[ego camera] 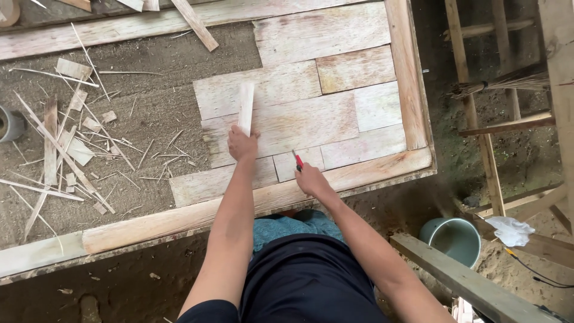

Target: The person uses a red utility knife to score and snap several light-colored wooden planks on a workbench. They measure and align planks with a smaller guide piece, then break them along the scored lines. Cut pieces are placed into a partially assembled wooden frame on the bench.

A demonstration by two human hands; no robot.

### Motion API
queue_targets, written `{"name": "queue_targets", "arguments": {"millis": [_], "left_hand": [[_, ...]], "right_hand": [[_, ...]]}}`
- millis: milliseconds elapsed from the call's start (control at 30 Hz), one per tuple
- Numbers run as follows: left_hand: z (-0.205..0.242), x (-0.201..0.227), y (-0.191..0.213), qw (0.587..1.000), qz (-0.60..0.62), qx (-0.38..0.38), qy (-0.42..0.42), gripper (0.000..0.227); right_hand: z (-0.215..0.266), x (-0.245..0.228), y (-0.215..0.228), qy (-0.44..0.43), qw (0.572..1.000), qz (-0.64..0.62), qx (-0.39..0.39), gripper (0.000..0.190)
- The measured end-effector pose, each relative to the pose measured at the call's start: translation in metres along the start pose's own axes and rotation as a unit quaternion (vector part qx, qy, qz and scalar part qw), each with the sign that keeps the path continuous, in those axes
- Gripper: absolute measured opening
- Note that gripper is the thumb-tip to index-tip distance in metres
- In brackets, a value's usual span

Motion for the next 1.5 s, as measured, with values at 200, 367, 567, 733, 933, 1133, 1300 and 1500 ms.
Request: {"name": "queue_targets", "arguments": {"millis": [200, 367, 567, 733, 933, 1133, 1300, 1500], "left_hand": [[0.018, -0.011, 0.045, 0.994, 0.104, 0.028, -0.015, 0.026], [0.002, -0.064, 0.064, 0.985, 0.048, 0.165, -0.029, 0.019], [0.001, -0.114, 0.066, 0.977, 0.097, 0.19, 0.016, 0.02], [-0.002, -0.122, 0.06, 0.977, 0.157, 0.145, 0.005, 0.027], [0.004, -0.127, 0.062, 0.982, 0.164, 0.079, 0.049, 0.053], [-0.005, -0.147, 0.059, 0.974, 0.202, 0.022, 0.099, 0.058], [0.004, -0.161, 0.116, 0.963, 0.253, 0.049, 0.082, 0.048], [-0.005, -0.24, 0.16, 0.953, 0.271, 0.082, 0.106, 0.048]], "right_hand": [[-0.054, 0.076, 0.085, 0.019, 0.979, -0.107, 0.175, 0.037], [-0.066, 0.109, 0.174, 0.019, 0.933, -0.1, 0.346, 0.03], [-0.093, 0.133, 0.187, 0.006, 0.931, -0.098, 0.353, 0.039], [-0.111, 0.146, 0.185, 0.002, 0.934, -0.101, 0.343, 0.04], [-0.103, 0.144, 0.191, 0.029, 0.931, -0.133, 0.338, 0.021], [-0.077, 0.122, 0.191, 0.097, 0.922, -0.257, 0.272, 0.033], [-0.087, 0.107, 0.161, 0.129, 0.919, -0.29, 0.233, 0.031], [-0.089, 0.042, 0.097, 0.141, 0.931, -0.277, 0.192, 0.026]]}}
Point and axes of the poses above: each hand's wrist, its own z-axis away from the middle knuckle, its own y-axis out of the back of the hand, x = y × z, the point moved 8 cm from there along -z, towards the middle knuckle, and after that the axes turned 10 degrees about -z, right-handed, at the moved point
